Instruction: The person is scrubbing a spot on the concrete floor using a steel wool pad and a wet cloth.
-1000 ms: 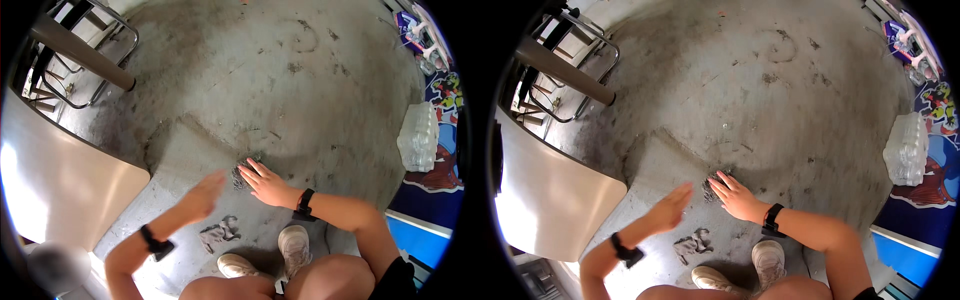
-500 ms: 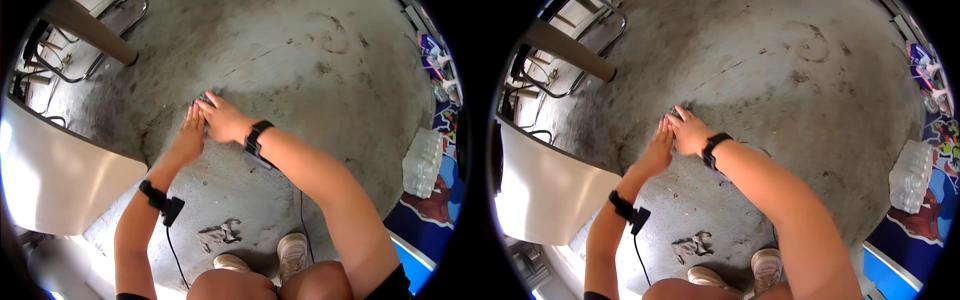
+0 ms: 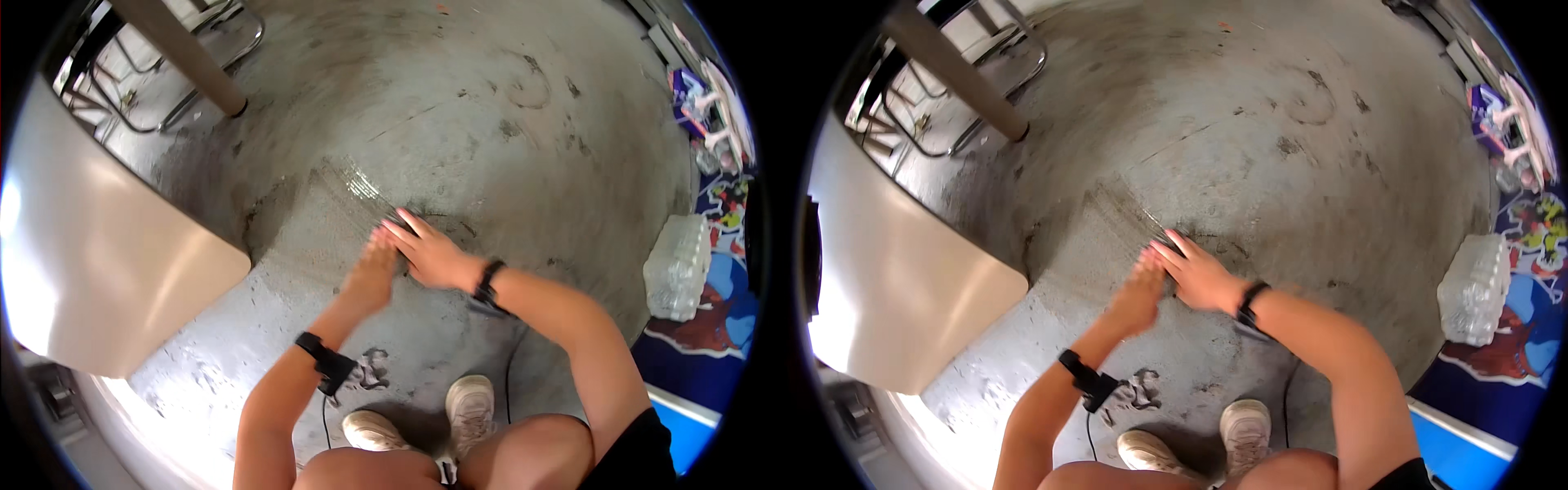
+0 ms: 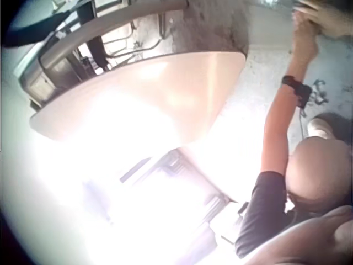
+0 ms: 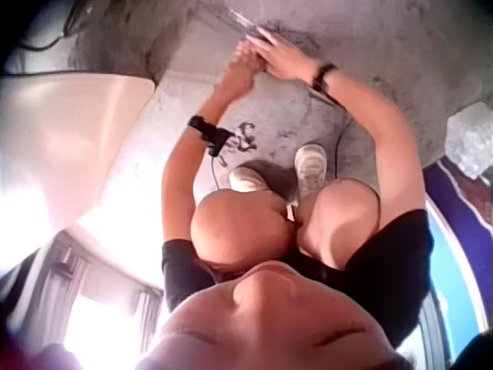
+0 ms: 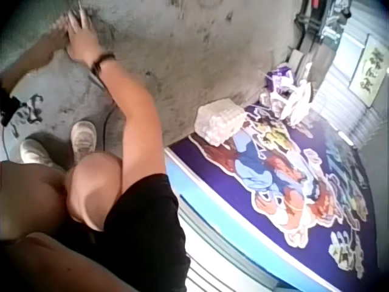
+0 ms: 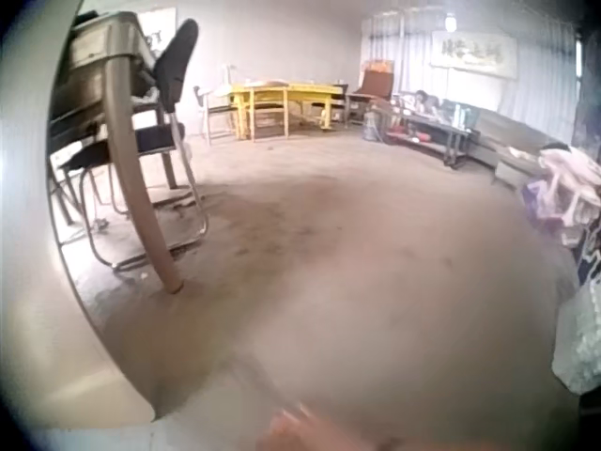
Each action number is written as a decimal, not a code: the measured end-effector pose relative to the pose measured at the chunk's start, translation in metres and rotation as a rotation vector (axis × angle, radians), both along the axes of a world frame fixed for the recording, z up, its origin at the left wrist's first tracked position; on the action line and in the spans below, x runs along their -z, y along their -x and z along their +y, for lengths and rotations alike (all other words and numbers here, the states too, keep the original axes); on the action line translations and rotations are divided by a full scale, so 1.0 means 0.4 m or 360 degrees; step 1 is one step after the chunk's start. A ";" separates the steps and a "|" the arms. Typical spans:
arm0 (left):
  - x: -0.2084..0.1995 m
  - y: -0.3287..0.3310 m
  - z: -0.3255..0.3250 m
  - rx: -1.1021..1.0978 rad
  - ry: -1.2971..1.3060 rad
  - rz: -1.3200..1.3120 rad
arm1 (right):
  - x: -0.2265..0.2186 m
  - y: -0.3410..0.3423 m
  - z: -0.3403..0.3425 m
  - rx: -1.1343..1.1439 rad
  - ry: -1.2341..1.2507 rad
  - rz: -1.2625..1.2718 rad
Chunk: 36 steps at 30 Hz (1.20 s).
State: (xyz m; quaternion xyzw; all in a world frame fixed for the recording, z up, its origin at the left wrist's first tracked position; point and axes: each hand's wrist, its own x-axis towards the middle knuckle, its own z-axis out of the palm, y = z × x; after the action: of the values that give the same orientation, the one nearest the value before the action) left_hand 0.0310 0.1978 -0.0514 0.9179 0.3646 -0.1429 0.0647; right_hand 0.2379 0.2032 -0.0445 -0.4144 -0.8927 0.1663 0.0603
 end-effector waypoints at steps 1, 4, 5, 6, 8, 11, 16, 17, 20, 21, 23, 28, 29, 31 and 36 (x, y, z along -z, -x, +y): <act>0.004 -0.039 -0.072 -0.0025 0.0098 -0.0195 | -0.016 -0.031 -0.078 0.0064 0.0068 0.0047; 0.001 -0.112 -0.258 -0.0084 0.0273 -0.0629 | -0.058 -0.105 -0.282 0.0151 0.0221 -0.0112; 0.001 -0.119 -0.310 -0.0034 0.0337 -0.0633 | -0.065 -0.116 -0.315 0.0133 0.0216 -0.0134; 0.001 -0.125 -0.338 0.0021 0.0409 -0.0638 | -0.073 -0.123 -0.343 0.0092 0.0212 -0.0194; 0.004 -0.119 -0.323 0.0019 0.0307 -0.0551 | -0.074 -0.114 -0.339 0.0083 0.0256 -0.0229; 0.025 -0.074 -0.244 -0.0025 0.0070 -0.0392 | -0.063 -0.067 -0.225 0.0092 0.0236 -0.0021; -0.019 0.017 0.001 -0.0097 0.0114 -0.0228 | -0.017 0.019 0.020 -0.0006 0.0063 -0.0089; -0.023 0.043 0.046 -0.0125 0.0137 -0.0244 | -0.014 0.043 0.071 -0.0033 0.0043 -0.0130; -0.035 0.110 0.177 -0.0174 0.0168 -0.0231 | -0.001 0.112 0.213 -0.0075 0.0077 -0.0152; -0.037 0.126 0.220 -0.0164 0.0165 -0.0205 | 0.002 0.131 0.255 -0.0055 0.0092 -0.0172; -0.041 0.165 0.304 -0.0166 0.0167 -0.0228 | -0.003 0.182 0.333 -0.0017 0.0123 -0.0239; -0.027 0.220 0.451 -0.0152 0.0123 -0.0279 | -0.014 0.245 0.478 0.0007 0.0210 -0.0354; -0.022 0.222 0.469 -0.0170 0.0131 -0.0285 | -0.019 0.248 0.497 0.0004 0.0214 -0.0371; -0.017 0.203 0.501 -0.0205 0.0110 -0.0261 | -0.024 0.240 0.531 -0.0004 0.0214 -0.0400; -0.001 0.159 0.471 -0.0409 0.0100 -0.0250 | -0.004 0.245 0.530 0.0019 0.0189 -0.0448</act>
State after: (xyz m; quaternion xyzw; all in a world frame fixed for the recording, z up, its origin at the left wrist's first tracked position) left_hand -0.0326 0.3862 -0.0511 0.8696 0.4681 -0.0727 0.1395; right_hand 0.1399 0.4152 -0.0429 -0.4417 -0.8785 0.1588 -0.0891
